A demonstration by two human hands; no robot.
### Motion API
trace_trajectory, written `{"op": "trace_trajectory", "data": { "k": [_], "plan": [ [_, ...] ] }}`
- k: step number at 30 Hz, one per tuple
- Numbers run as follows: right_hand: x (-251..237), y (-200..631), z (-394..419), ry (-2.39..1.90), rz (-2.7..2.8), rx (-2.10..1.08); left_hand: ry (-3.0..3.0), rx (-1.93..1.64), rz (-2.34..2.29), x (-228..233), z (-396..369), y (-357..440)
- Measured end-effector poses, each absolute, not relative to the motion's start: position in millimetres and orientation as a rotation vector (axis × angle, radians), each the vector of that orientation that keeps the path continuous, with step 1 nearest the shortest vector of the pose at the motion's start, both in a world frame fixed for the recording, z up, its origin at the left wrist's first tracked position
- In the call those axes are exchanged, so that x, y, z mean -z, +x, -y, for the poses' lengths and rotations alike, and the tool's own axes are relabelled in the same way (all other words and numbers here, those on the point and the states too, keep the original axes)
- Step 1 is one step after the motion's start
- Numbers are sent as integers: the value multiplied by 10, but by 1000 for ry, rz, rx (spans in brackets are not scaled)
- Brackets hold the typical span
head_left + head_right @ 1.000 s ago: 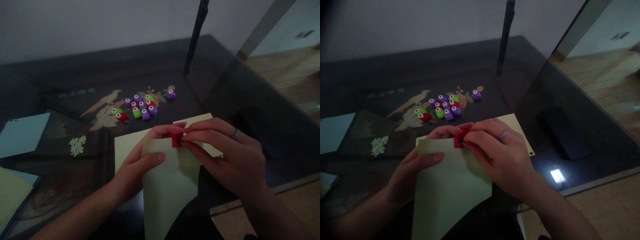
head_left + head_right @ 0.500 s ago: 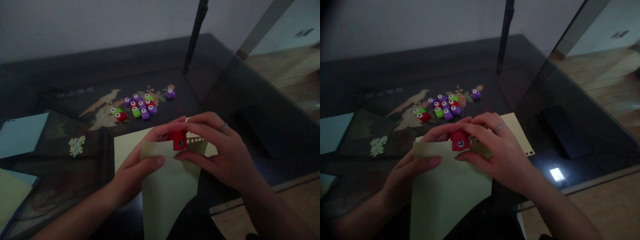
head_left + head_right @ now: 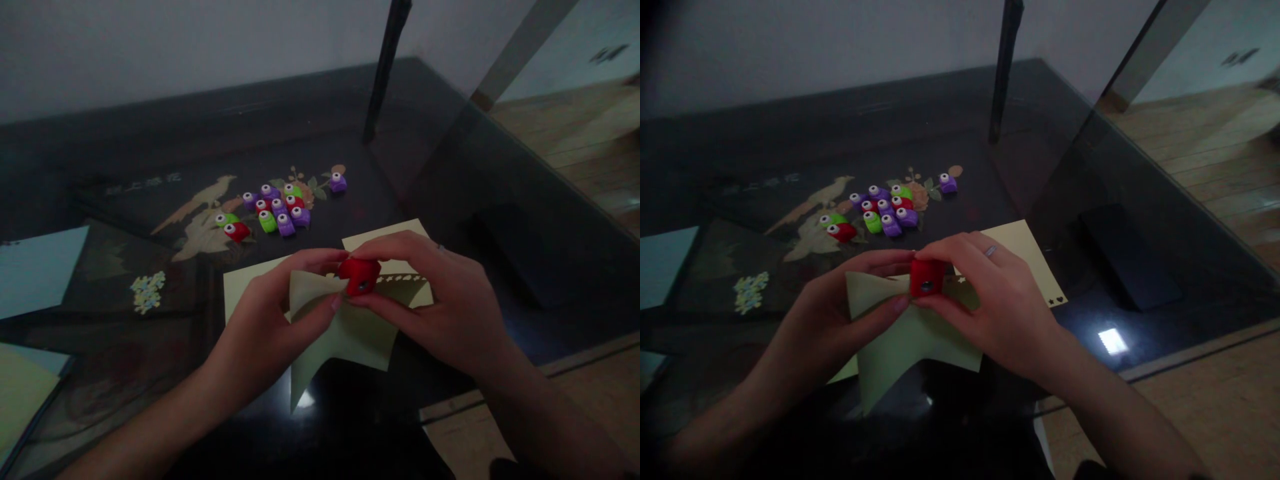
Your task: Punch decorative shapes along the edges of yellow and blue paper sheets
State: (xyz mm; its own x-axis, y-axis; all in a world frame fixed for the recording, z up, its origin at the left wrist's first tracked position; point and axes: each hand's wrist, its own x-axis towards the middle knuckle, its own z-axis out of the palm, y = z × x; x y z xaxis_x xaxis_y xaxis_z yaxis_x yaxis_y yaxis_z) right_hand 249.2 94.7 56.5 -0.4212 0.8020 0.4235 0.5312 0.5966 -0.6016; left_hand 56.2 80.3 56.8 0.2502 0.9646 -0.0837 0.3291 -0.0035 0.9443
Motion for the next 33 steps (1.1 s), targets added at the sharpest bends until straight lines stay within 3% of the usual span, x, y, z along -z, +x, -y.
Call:
{"op": "trace_trajectory", "data": {
  "k": [14,33],
  "plan": [
    [-534,2449,-936,-1122,2042,-628,1935,-800,-1361,-599,-817,543],
    [-542,2477,-956,-1098,1945,-701,2042,-804,-1384,-597,-797,525]
  ]
}}
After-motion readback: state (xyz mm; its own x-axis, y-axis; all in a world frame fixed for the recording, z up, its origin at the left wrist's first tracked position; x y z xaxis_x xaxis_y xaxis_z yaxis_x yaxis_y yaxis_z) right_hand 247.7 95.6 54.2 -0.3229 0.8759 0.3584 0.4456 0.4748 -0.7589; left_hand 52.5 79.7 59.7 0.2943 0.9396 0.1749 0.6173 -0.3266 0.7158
